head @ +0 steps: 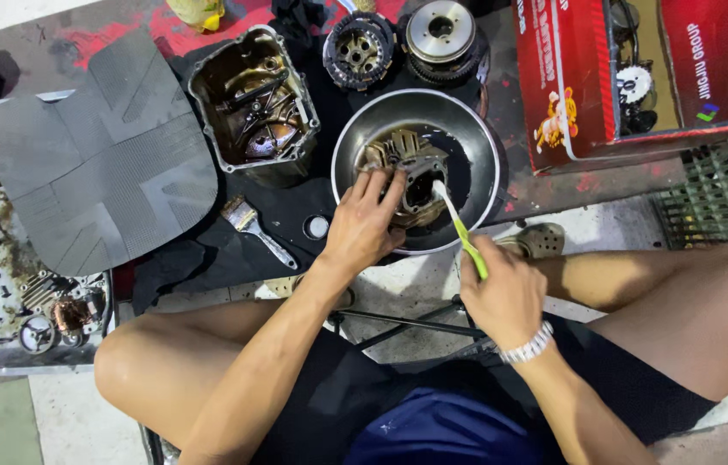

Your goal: The person cleans a disassembled engine cylinder block using a toothbrush and a metal bowl filled with dark liquid. They scrub the exterior and interior surfaces of the cylinder, repeatedly dipping the brush into the liquid and rotating the part to access different areas.

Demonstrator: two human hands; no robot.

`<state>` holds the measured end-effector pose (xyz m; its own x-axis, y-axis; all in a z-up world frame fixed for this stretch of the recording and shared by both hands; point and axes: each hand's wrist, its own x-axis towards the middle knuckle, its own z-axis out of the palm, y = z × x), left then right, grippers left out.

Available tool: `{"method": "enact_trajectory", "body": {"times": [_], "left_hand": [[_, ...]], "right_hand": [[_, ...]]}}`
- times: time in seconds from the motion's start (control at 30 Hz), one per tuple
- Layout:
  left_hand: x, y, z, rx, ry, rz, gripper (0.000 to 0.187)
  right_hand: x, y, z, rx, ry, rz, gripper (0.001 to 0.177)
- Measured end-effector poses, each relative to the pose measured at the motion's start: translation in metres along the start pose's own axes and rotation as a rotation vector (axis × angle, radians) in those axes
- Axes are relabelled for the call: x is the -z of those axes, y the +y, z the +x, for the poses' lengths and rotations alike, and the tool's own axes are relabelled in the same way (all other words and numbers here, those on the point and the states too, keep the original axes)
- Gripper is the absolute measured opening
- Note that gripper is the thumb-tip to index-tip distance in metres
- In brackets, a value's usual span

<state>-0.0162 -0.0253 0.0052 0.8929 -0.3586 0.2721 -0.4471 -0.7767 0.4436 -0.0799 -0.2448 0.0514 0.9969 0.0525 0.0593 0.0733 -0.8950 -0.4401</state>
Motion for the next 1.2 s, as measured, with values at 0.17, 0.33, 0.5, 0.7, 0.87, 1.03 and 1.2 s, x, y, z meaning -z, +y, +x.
{"method": "enact_trajectory", "body": {"times": [0.17, 0.33, 0.5, 0.7, 0.87, 1.03, 1.2], "left_hand": [[-0.002, 0.011, -0.002, 0.009, 0.01, 0.017, 0.096], [-0.004, 0.016, 0.0, 0.005, -0.006, 0.048, 0.091], [-0.001, 0.021, 0.003, -0.013, 0.042, 0.057, 0.091], [-0.002, 0.024, -0.003, -0.019, 0.02, 0.044, 0.087], [-0.002, 0.016, 0.001, -0.045, 0.047, 0.042, 0.085], [0.0, 0.012, -0.001, -0.043, 0.055, 0.019, 0.087], [0.001, 0.005, -0.002, -0.082, 0.048, -0.025, 0.092]], "right_hand": [[-0.012, 0.003, 0.009, -0.017, -0.111, -0.079, 0.024], [-0.005, -0.008, 0.006, -0.056, -0.151, -0.122, 0.027], [0.001, -0.017, 0.015, -0.086, -0.185, -0.118, 0.023], [0.009, -0.011, 0.005, -0.008, -0.111, -0.143, 0.015], [0.012, -0.013, 0.012, -0.001, -0.103, -0.128, 0.025], [0.004, -0.001, 0.01, 0.016, -0.12, -0.136, 0.024], [-0.001, 0.022, -0.001, 0.029, -0.126, -0.099, 0.026]]}}
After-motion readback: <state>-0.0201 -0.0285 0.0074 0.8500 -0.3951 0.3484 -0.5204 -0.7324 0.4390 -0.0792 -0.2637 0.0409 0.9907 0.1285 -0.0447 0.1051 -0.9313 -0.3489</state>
